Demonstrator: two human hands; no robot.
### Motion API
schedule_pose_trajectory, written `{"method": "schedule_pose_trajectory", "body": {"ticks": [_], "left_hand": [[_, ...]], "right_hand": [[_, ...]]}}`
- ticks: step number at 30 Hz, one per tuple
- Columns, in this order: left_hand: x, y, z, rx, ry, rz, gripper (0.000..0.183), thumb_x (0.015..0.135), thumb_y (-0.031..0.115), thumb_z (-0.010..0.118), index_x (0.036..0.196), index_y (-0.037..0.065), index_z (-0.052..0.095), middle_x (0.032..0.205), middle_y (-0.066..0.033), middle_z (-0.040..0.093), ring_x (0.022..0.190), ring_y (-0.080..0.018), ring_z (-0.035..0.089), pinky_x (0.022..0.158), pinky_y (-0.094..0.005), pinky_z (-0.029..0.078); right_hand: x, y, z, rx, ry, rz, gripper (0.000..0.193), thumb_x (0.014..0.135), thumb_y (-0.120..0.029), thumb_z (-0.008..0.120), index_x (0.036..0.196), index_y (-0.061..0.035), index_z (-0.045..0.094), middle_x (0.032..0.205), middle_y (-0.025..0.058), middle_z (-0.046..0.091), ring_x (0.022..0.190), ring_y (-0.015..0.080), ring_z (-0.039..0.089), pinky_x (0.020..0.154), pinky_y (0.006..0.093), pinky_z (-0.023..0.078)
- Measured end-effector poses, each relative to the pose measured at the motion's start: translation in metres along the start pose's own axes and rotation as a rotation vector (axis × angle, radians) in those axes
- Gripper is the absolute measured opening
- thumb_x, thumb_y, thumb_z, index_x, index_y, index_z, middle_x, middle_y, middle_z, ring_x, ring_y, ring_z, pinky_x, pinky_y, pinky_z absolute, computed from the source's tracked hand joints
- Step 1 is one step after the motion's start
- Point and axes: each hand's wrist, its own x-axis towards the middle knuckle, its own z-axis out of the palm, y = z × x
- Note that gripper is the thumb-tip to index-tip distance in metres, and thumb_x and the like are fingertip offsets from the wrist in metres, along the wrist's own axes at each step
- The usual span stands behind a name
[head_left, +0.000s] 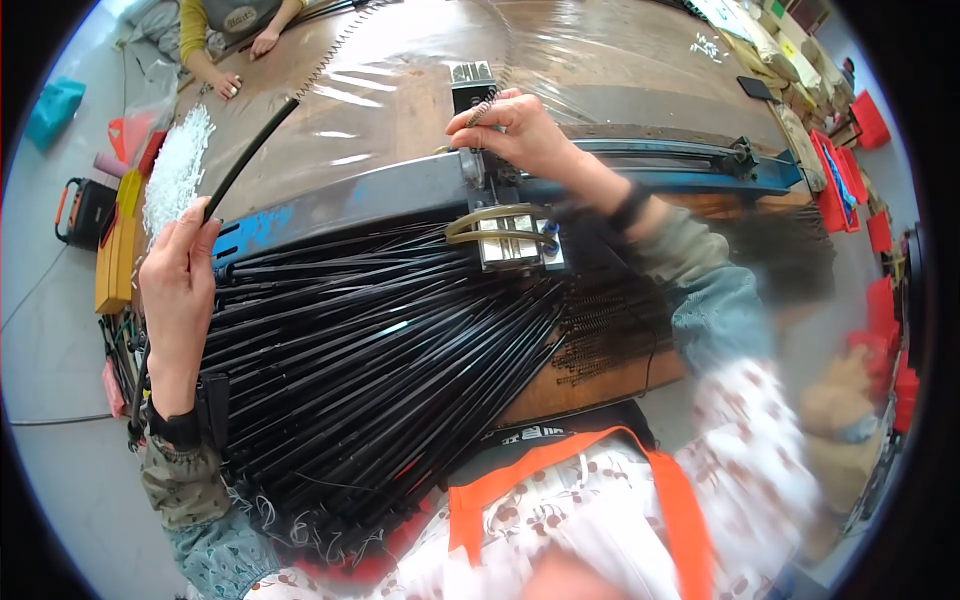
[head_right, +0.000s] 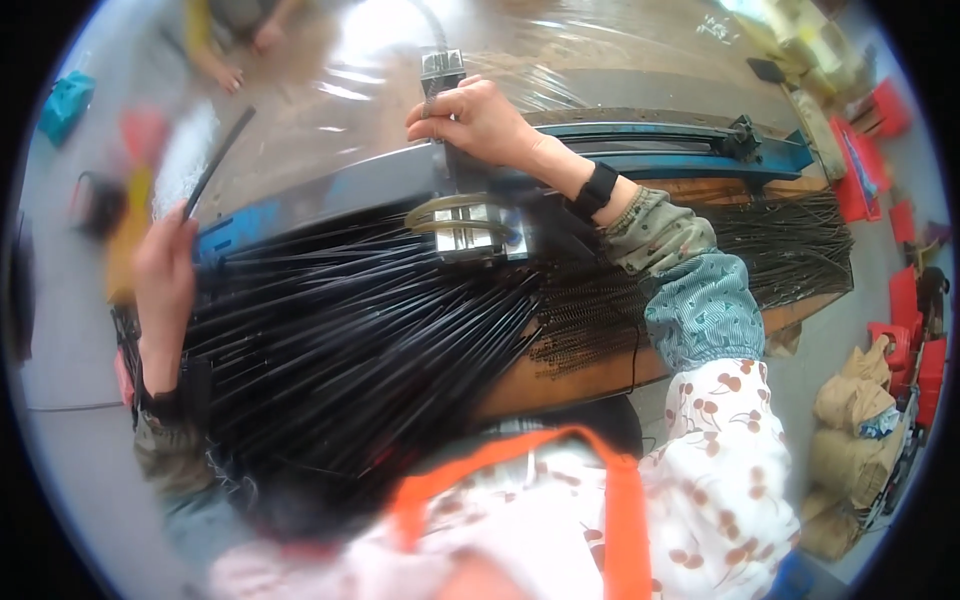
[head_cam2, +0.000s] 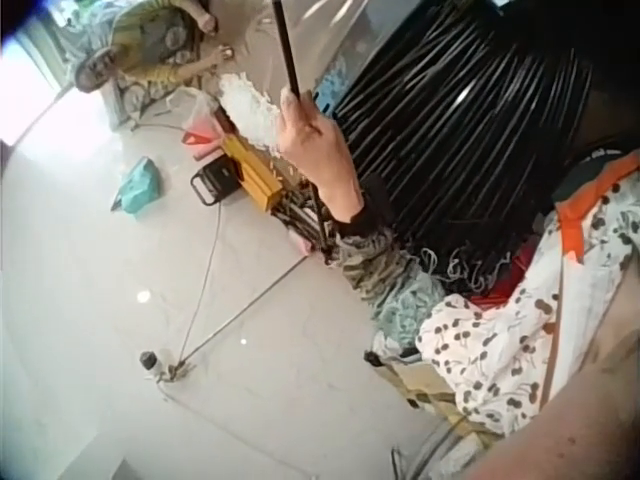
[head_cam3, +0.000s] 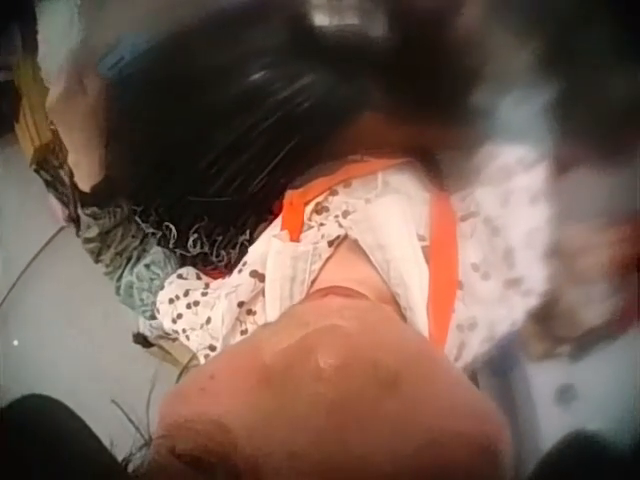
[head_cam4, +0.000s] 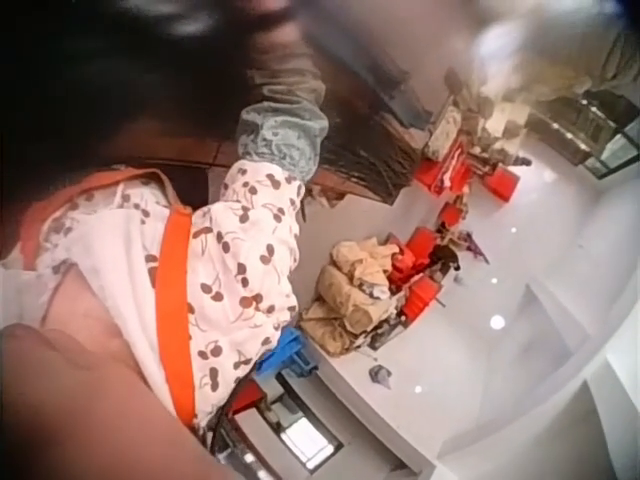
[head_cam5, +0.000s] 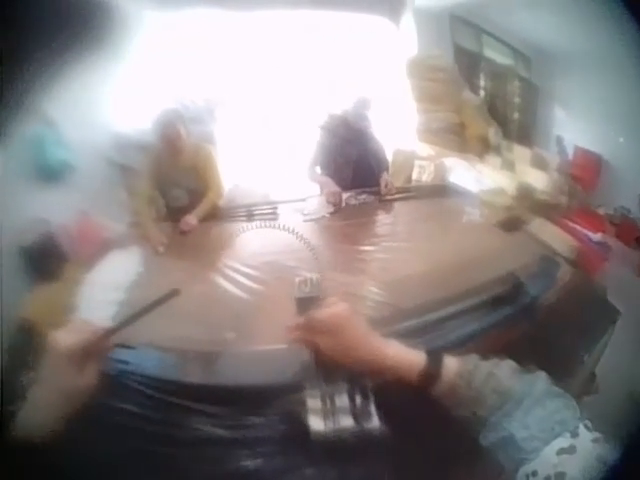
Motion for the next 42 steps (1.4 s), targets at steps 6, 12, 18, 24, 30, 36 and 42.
{"method": "schedule_pose_trajectory", "body": {"ticks": [6, 12, 18, 24, 30, 36, 42], "left_hand": [[0.007, 0.003, 0.019, -0.086, 0.017, 0.007, 0.025, 0.097, 0.008, 0.064, 0.121, 0.000, 0.066, 0.086, -0.0195, 0.063, 0.067, -0.0286, 0.059, 0.064, -0.0359, 0.048], [0.008, -0.011, 0.033, -0.030, -0.030, 0.008, 0.026, 0.096, 0.011, 0.065, 0.121, 0.007, 0.067, 0.085, -0.0189, 0.063, 0.070, -0.0349, 0.061, 0.064, -0.0394, 0.048], [0.029, 0.016, 0.101, -0.044, -0.215, 0.184, 0.027, 0.092, 0.012, 0.064, 0.118, 0.018, 0.070, 0.087, -0.0147, 0.068, 0.078, -0.0364, 0.067, 0.067, -0.0434, 0.054], [0.078, 0.077, 0.194, -0.180, -0.224, 0.322, 0.018, 0.097, 0.025, 0.060, 0.100, 0.007, 0.061, 0.088, -0.0127, 0.066, 0.082, -0.0339, 0.068, 0.069, -0.0442, 0.055], [0.066, 0.083, 0.193, -0.240, -0.336, 0.132, 0.030, 0.098, 0.031, 0.058, 0.092, 0.004, 0.067, 0.087, -0.0152, 0.066, 0.085, -0.0366, 0.067, 0.077, -0.0446, 0.053], [0.062, 0.080, 0.205, -0.397, -0.195, 0.093, 0.020, 0.091, 0.026, 0.068, 0.092, 0.006, 0.074, 0.086, -0.0141, 0.065, 0.082, -0.0353, 0.065, 0.074, -0.0433, 0.052], [0.059, 0.086, 0.199, -0.383, -0.126, 0.042, 0.023, 0.088, 0.028, 0.072, 0.086, 0.006, 0.067, 0.084, -0.0100, 0.065, 0.079, -0.0347, 0.065, 0.072, -0.0427, 0.052]], "right_hand": [[0.016, -0.010, 0.020, -0.046, -0.304, 0.087, 0.015, 0.089, -0.021, 0.072, 0.094, -0.0068, 0.076, 0.087, 0.0083, 0.075, 0.076, 0.0226, 0.071, 0.078, 0.0351, 0.052], [-0.050, 0.018, -0.050, -0.654, -0.028, -0.039, 0.008, 0.085, -0.015, 0.073, 0.093, -0.0138, 0.070, 0.089, 0.0015, 0.072, 0.093, 0.0234, 0.068, 0.089, 0.0353, 0.041], [-0.156, 0.023, -0.189, -1.049, -0.072, 0.269, 0.009, 0.091, -0.013, 0.064, 0.097, -0.0144, 0.071, 0.092, 0.0002, 0.073, 0.105, 0.0228, 0.063, 0.105, 0.0413, 0.032], [-0.230, 0.078, -0.246, -0.995, -0.111, 0.292, 0.008, 0.092, -0.013, 0.063, 0.096, -0.0075, 0.068, 0.090, 0.0093, 0.068, 0.099, 0.0296, 0.061, 0.101, 0.0439, 0.040], [-0.213, 0.063, -0.220, -0.864, 0.040, 0.287, 0.008, 0.090, -0.009, 0.067, 0.093, -0.0018, 0.065, 0.083, 0.0122, 0.060, 0.087, 0.0316, 0.058, 0.082, 0.0416, 0.045], [-0.219, 0.071, -0.220, -0.914, -0.007, 0.340, 0.010, 0.092, -0.012, 0.067, 0.094, -0.0020, 0.065, 0.084, 0.0127, 0.060, 0.086, 0.0322, 0.058, 0.079, 0.0429, 0.044], [-0.222, 0.066, -0.225, -0.906, -0.031, 0.446, 0.016, 0.092, -0.011, 0.067, 0.106, -0.0036, 0.070, 0.102, 0.0127, 0.069, 0.106, 0.0318, 0.062, 0.091, 0.0403, 0.046]]}}
